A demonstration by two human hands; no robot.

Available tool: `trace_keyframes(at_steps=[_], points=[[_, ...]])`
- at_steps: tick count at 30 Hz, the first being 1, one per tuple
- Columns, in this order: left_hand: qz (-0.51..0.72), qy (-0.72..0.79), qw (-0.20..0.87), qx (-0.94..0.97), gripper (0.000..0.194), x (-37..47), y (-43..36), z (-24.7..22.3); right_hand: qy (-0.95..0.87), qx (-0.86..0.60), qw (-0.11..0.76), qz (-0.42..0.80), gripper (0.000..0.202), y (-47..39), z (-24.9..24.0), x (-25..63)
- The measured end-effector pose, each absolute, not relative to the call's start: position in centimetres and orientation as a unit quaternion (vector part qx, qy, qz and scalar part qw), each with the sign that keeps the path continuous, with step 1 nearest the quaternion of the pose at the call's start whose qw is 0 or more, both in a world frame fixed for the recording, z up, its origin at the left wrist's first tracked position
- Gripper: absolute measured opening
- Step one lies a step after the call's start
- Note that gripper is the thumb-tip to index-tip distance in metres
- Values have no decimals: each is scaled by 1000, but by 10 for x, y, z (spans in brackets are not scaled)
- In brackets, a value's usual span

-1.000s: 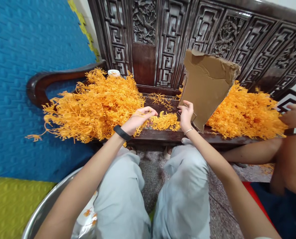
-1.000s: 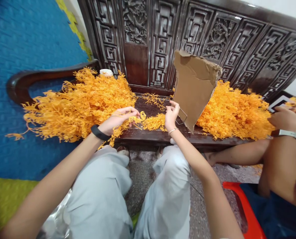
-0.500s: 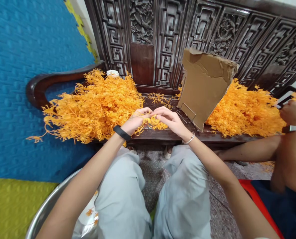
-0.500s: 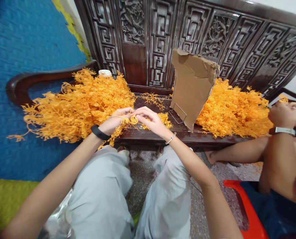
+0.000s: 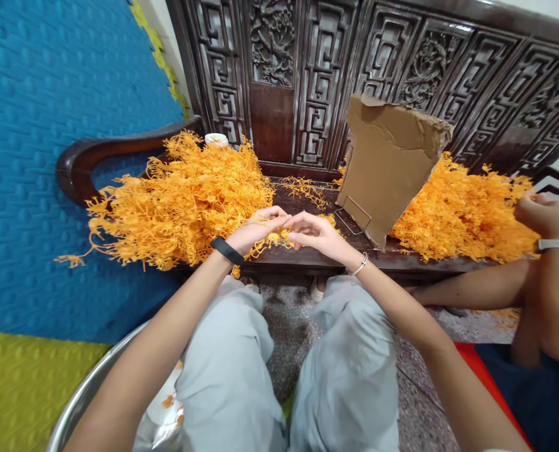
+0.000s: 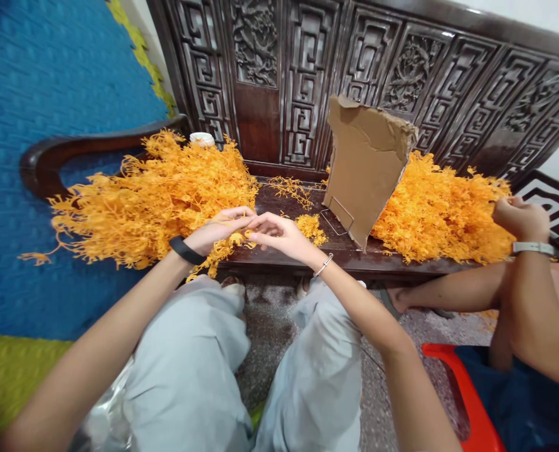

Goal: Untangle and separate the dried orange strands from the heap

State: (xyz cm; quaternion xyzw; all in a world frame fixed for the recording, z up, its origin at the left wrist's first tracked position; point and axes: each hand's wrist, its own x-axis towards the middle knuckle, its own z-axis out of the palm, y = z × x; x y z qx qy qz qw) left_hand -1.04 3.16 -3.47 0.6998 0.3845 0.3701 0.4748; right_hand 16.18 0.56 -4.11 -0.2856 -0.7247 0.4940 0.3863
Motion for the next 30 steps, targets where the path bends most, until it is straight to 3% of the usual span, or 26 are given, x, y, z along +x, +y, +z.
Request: trace_keyframes(at_steps=[17, 24, 30], points=[[299, 354, 414, 784, 39, -16, 34, -40, -685, -328, 493, 425, 15, 15, -41, 171], [348, 371, 372, 776, 33, -4, 28, -33, -646, -323, 538, 434, 19, 15, -38, 171], [442, 360, 398, 719, 33, 4, 23, -31, -639, -308, 545, 447, 20, 15, -39, 173]])
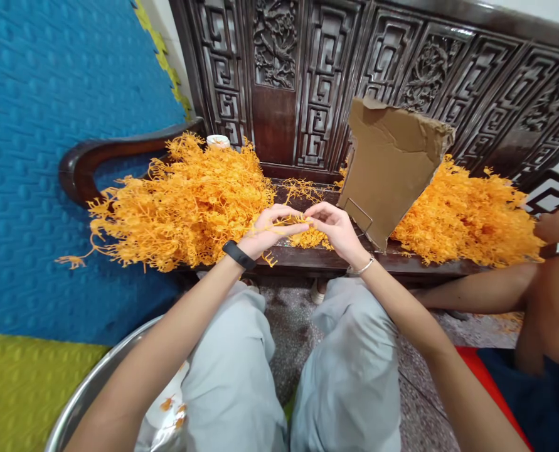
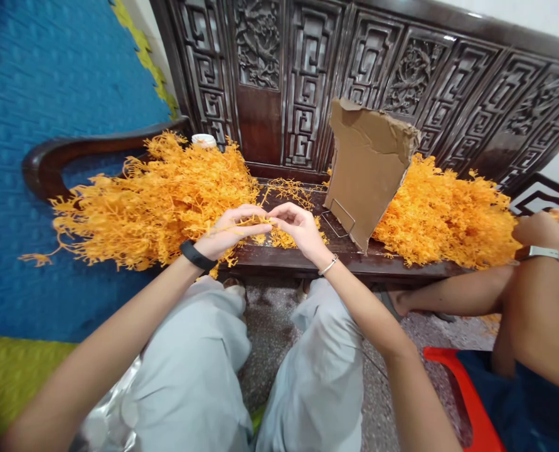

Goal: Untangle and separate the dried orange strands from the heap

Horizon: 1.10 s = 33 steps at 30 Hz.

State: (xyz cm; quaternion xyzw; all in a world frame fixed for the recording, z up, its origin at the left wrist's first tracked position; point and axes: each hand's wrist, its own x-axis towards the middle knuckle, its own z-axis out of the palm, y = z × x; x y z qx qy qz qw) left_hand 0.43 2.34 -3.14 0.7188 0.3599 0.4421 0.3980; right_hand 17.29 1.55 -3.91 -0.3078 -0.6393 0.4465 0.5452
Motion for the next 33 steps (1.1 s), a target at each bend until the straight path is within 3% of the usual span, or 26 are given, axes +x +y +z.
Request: trace_keyframes(at_steps=[4, 10, 17, 23, 27, 33], points=[[475, 395, 348, 705, 31, 6, 24, -33, -655, -309, 528, 444, 19, 15, -38, 173], [388, 467, 129, 784, 31, 6, 22, -34, -681, -352, 468, 440, 23, 11, -39, 171], [394, 447, 39, 802, 29, 9, 9, -27, -632, -305, 534, 471, 25, 11, -38, 171], [400, 387, 191, 808, 39, 7, 5, -20, -638, -285, 563, 442, 19, 0, -35, 164], [377, 376, 288, 796, 32, 4, 4, -17, -645, -282, 574, 418, 15, -4, -35, 161], [390, 395, 342, 758, 19, 1, 5, -14, -641, -301, 592, 384, 16, -5, -34, 158]])
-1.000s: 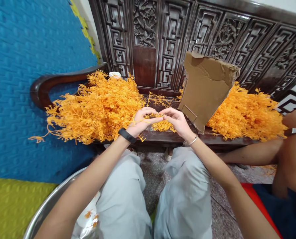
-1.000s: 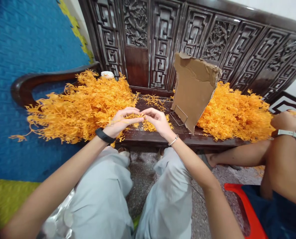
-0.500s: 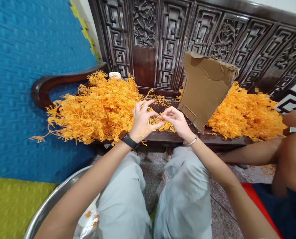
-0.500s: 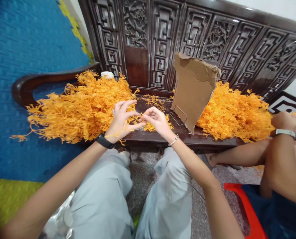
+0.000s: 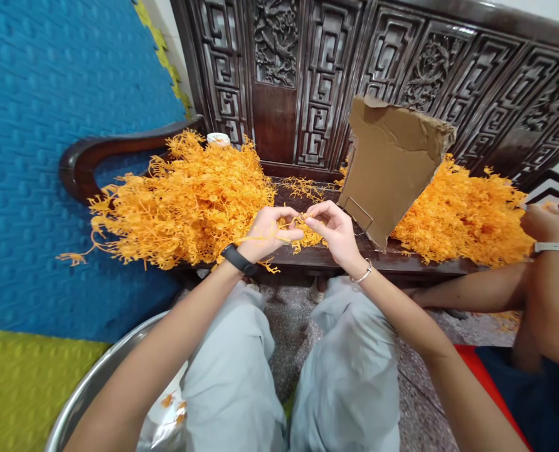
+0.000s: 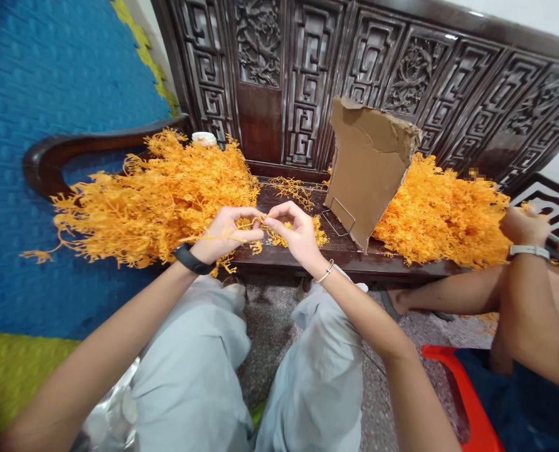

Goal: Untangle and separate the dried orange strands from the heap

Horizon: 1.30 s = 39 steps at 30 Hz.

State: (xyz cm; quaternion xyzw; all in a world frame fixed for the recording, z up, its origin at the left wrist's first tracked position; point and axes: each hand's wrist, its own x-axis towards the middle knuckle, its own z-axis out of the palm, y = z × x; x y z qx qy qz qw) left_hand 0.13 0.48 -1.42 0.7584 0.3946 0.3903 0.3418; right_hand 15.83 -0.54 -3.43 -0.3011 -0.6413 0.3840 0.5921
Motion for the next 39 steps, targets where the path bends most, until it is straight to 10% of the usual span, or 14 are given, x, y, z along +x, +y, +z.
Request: trace_keyframes(at_steps=[39], points=[[378, 335, 257, 824, 33, -4, 12, -20, -624, -390, 468, 490, 25, -3, -28, 171]])
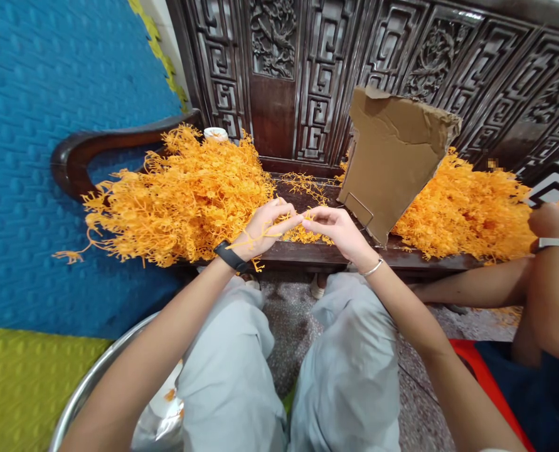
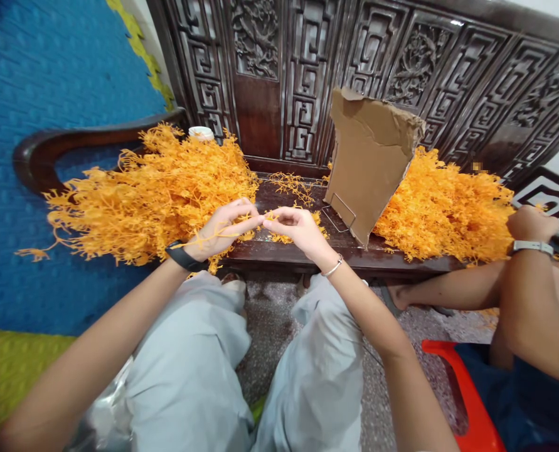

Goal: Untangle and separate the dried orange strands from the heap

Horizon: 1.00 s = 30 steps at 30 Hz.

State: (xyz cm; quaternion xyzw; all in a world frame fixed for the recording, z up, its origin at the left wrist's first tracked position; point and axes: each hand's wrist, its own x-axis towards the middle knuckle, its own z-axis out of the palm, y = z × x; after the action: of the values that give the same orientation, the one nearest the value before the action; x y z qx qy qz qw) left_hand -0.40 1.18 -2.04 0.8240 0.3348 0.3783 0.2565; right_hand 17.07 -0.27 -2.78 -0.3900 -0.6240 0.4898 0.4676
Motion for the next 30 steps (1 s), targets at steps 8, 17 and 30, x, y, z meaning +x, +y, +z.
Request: trace_keyframes(at_steps=[8, 17, 30], points=[[337, 303, 327, 829, 27, -8, 10, -14, -624, -375, 481, 490, 23, -3, -23, 176], [351, 243, 514, 744, 26, -6, 2, -5, -624, -254, 420, 608, 23, -11, -18, 173], [331, 229, 551, 731, 23, -1, -7, 0, -686, -182, 350, 611, 19, -8, -19, 184]])
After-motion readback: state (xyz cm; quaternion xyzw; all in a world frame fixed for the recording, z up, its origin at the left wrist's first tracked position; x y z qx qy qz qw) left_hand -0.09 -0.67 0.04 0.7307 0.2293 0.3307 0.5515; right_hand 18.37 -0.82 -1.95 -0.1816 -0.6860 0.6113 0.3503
